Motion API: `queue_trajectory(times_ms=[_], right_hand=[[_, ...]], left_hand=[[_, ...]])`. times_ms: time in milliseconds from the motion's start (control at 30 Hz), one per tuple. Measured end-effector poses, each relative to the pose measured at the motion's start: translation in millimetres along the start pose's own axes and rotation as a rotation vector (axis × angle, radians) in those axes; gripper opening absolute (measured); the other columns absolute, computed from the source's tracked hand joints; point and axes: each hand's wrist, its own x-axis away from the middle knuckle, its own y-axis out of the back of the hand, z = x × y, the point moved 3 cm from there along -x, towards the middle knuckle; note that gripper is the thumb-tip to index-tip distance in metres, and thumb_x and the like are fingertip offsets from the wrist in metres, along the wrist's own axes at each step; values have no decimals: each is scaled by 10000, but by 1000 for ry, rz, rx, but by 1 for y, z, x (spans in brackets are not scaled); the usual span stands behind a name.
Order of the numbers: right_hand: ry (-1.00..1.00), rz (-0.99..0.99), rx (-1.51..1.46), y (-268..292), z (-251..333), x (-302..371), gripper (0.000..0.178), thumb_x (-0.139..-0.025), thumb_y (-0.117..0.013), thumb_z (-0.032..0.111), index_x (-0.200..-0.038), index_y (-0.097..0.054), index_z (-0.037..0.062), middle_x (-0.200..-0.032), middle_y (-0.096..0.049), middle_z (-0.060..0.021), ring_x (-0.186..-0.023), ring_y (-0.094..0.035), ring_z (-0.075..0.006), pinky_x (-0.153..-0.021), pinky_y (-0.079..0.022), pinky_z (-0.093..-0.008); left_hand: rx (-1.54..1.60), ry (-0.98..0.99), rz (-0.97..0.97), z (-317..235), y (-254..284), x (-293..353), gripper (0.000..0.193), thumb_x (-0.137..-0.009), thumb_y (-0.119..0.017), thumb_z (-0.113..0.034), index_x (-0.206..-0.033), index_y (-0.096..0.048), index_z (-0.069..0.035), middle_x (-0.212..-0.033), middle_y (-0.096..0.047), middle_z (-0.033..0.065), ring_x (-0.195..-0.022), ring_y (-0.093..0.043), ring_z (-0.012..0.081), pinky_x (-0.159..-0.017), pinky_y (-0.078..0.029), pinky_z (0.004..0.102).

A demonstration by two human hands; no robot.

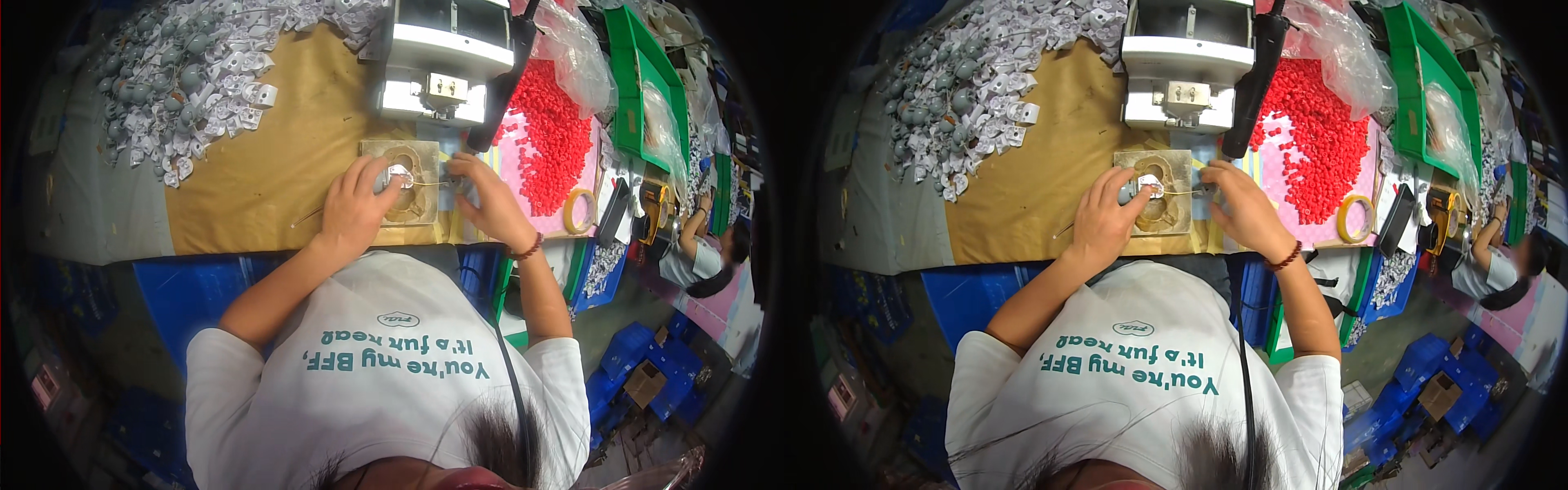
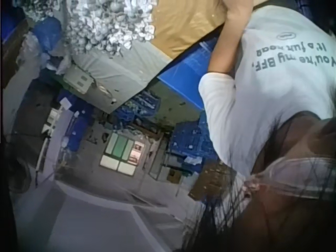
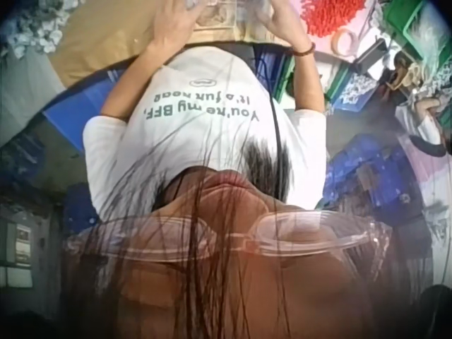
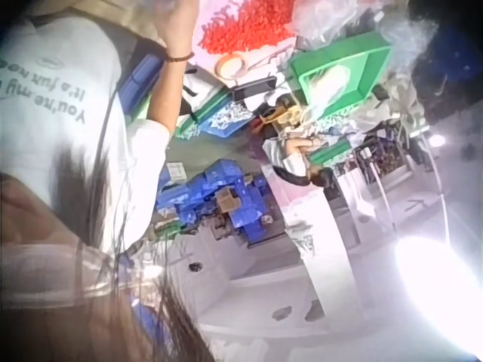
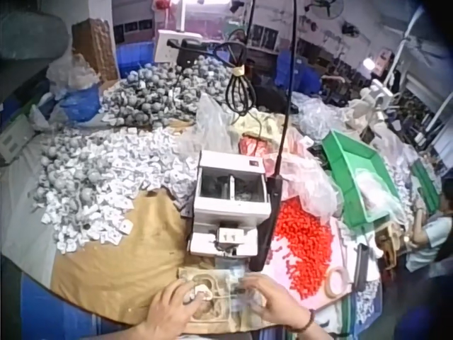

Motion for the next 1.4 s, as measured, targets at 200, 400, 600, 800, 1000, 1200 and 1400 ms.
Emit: queue_trajectory(times_ms=[200,400,600,800,1000,1200,1400], right_hand=[[-2,-260,21,-18,-12,-2,381,-725,-691,-61,-1068,-551,26,-1058,-611,-141,-1018,-593,-326,-888,-478,-397],[-227,-268,-1100,-25,3,-20,351,-804,-654,-109,-1115,-570,29,-1088,-617,-85,-1045,-635,-201,-902,-511,-326],[-400,190,-1079,-31,7,-41,411,-831,-718,-47,-1212,-564,-35,-1048,-667,-82,-1007,-662,-170,-873,-552,-306],[-193,86,-238,-29,24,-52,361,-804,-782,79,-1120,-636,-15,-913,-654,-107,-791,-661,-202,-705,-533,-322],[-111,-91,-138,-40,22,-49,364,-776,-793,117,-1097,-648,27,-915,-623,-119,-755,-629,-273,-675,-512,-364],[-32,-240,-142,-33,29,-46,427,-789,-771,74,-1180,-604,37,-947,-620,-106,-776,-609,-249,-657,-497,-329],[-81,-849,-55,29,-22,-59,465,-898,-693,129,-1302,-508,-8,-1009,-608,-111,-852,-583,-199,-722,-482,-304]], left_hand=[[32,-8,13,4,0,0,420,-751,-674,-6,-1149,-686,-139,-1275,-523,125,-1213,-524,333,-932,-490,422],[49,-8,32,7,0,2,415,-760,-668,-4,-1153,-695,-136,-1296,-504,140,-1254,-500,347,-965,-497,414],[76,-23,75,11,-1,1,380,-760,-651,9,-1119,-693,-107,-1323,-490,160,-1307,-461,368,-990,-489,417],[128,-21,91,12,0,-2,329,-764,-654,6,-1079,-689,-80,-1319,-493,182,-1309,-459,383,-1009,-476,424],[164,-21,16,14,2,-9,289,-748,-721,-58,-1032,-669,-71,-1255,-553,141,-1258,-500,358,-977,-470,439],[142,94,18,3,5,-31,382,-744,-736,-94,-1105,-611,-78,-1101,-595,94,-1115,-553,306,-915,-457,417],[126,125,25,5,-7,-27,399,-737,-735,-103,-1116,-613,-85,-991,-576,76,-997,-560,284,-847,-467,413]])
